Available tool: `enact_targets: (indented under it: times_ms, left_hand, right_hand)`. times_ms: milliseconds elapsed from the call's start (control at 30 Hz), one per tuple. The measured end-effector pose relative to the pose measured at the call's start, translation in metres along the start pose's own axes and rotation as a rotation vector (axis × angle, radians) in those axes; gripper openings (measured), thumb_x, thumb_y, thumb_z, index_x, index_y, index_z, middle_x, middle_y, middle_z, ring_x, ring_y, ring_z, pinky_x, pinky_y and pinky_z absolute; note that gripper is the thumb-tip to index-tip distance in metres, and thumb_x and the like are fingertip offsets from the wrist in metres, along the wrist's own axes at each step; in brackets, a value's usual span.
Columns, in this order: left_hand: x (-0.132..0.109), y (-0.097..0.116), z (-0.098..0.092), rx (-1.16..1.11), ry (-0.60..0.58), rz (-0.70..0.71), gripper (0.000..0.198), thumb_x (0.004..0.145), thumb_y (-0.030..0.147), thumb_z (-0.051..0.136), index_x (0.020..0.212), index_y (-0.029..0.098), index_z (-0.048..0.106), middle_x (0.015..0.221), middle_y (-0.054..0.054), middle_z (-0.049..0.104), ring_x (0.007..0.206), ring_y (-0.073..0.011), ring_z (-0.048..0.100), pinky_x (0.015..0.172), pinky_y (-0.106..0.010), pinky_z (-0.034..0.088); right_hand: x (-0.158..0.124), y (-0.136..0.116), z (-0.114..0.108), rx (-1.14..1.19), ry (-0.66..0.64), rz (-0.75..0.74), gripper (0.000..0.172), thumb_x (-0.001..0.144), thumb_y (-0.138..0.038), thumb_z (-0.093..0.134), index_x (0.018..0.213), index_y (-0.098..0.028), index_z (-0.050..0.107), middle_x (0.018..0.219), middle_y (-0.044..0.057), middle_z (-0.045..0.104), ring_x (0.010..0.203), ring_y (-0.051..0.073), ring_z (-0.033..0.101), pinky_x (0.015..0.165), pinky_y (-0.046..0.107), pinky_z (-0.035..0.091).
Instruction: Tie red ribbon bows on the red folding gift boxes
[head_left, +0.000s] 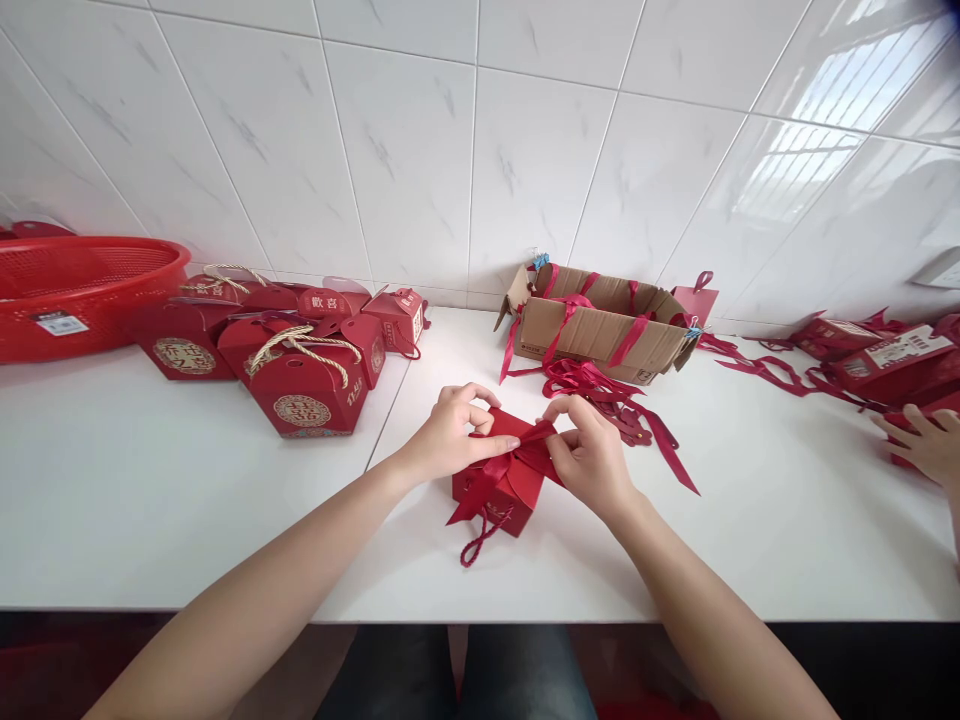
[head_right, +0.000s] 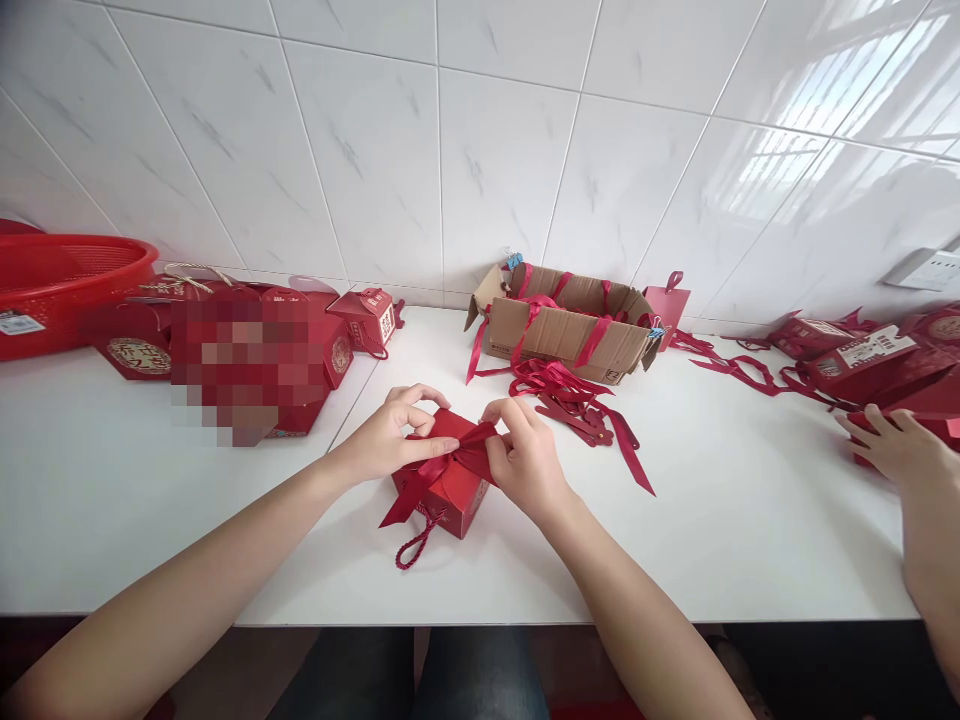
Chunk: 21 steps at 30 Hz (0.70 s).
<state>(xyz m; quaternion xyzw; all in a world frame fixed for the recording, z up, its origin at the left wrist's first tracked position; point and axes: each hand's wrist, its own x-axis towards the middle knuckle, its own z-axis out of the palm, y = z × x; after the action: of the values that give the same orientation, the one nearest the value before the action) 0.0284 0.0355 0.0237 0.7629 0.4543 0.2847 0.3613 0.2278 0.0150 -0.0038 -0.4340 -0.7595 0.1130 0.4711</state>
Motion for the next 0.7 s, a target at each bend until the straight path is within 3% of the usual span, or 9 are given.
enact_targets:
  times_ms: [167,367,500,600,700]
  left_hand:
    - [0.000,0.000,0.000,-0.008,0.005,0.004,0.057,0.068,0.055,0.068,0.048,0.016,0.033,0.112,-0.003,0.054,0.122,-0.0305,0.031,0.106,-0.047,0.025]
    - [0.000,0.000,-0.001,-0.129,0.040,-0.068,0.050,0.074,0.054,0.062,0.047,0.017,0.041,0.111,-0.004,0.055,0.121,-0.0303,0.035,0.109,-0.047,0.021]
    - [0.001,0.002,-0.002,-0.254,0.034,-0.080,0.047,0.078,0.053,0.056,0.049,0.017,0.050,0.109,-0.006,0.055,0.113,-0.0291,0.044,0.105,-0.046,0.028]
    - [0.002,0.003,-0.003,-0.355,0.023,-0.075,0.043,0.077,0.051,0.058,0.053,0.015,0.053,0.108,-0.007,0.053,0.097,-0.0242,0.053,0.093,-0.041,0.040]
    - [0.002,0.003,-0.003,-0.405,0.020,-0.074,0.043,0.075,0.049,0.060,0.051,0.015,0.049,0.107,-0.007,0.052,0.090,-0.0211,0.055,0.086,-0.038,0.043]
  right_hand:
    - [0.000,0.001,0.001,-0.020,0.019,-0.014,0.022,0.073,-0.003,0.039,0.084,-0.021,0.045,0.085,0.001,0.053,0.044,0.005,0.042,0.038,0.019,0.032]
    - [-0.001,0.001,0.003,-0.006,0.040,-0.003,0.022,0.071,-0.003,0.040,0.082,-0.021,0.046,0.080,-0.001,0.053,0.038,0.003,0.031,0.035,0.019,0.027]
    - [0.001,0.003,0.001,-0.019,0.059,-0.138,0.027,0.072,0.000,0.041,0.084,-0.020,0.054,0.082,0.001,0.053,0.042,0.004,0.033,0.040,0.021,0.033]
    - [0.002,0.005,-0.004,-0.055,-0.013,-0.270,0.036,0.077,0.001,0.040,0.093,-0.022,0.063,0.086,0.003,0.050,0.050,0.007,0.040,0.046,0.023,0.038]
    - [0.002,0.006,-0.008,-0.116,-0.123,-0.321,0.042,0.083,-0.001,0.039,0.103,-0.026,0.067,0.088,0.003,0.044,0.050,0.006,0.035,0.046,0.023,0.036]
